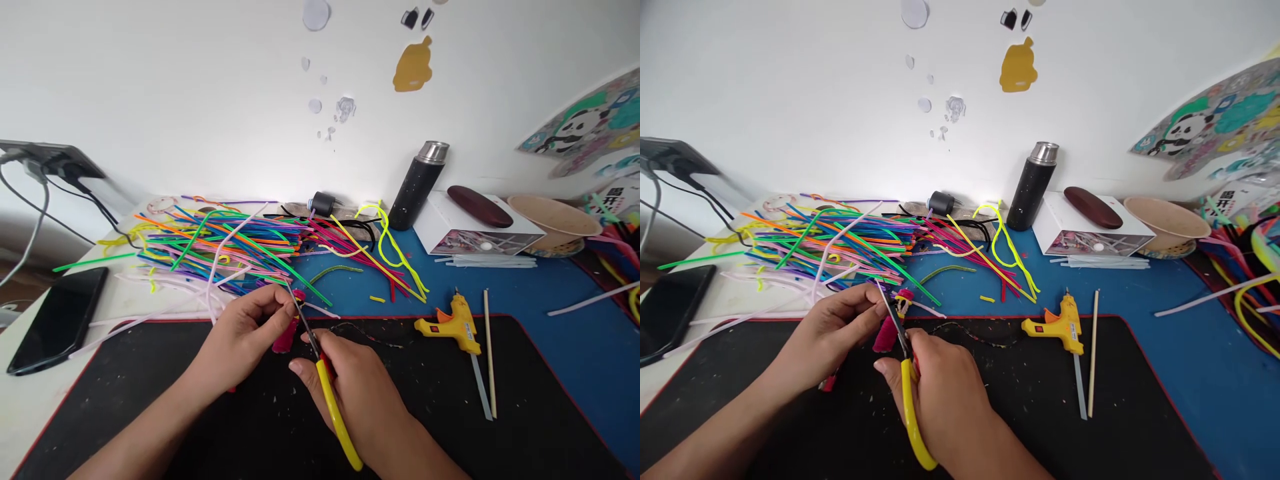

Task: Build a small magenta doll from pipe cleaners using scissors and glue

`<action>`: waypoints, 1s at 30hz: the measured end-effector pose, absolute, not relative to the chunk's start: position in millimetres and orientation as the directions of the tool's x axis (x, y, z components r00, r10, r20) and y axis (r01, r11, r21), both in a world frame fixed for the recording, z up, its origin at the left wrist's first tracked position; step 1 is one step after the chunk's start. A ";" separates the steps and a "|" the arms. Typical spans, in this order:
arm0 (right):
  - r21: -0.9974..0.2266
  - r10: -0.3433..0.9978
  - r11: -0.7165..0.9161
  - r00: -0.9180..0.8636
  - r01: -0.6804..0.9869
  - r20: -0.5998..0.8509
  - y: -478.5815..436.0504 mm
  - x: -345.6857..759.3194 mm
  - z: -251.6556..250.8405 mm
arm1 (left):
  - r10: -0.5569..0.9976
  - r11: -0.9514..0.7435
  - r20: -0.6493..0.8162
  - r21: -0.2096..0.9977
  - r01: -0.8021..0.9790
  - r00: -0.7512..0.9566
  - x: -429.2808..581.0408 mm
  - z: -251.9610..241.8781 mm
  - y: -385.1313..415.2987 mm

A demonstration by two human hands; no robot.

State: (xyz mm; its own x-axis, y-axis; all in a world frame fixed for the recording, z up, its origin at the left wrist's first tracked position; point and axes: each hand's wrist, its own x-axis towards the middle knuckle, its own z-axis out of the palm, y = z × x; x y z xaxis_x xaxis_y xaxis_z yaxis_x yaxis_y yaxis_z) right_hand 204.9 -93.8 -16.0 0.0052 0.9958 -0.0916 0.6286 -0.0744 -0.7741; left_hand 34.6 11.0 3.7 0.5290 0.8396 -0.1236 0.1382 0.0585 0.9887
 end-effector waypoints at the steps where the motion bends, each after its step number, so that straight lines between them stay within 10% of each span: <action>1: -0.776 0.996 -0.076 0.005 0.626 -0.093 -93.7 204.9 -16.2 | 0.837 0.063 -0.125 0.989 0.133 0.533 34.9 3.4 11.3; 30: -0.803 0.999 -0.050 0.018 0.594 -0.049 -89.4 208.5 -24.7 | 0.802 0.050 -0.130 0.987 0.151 0.583 26.5 -2.4 22.2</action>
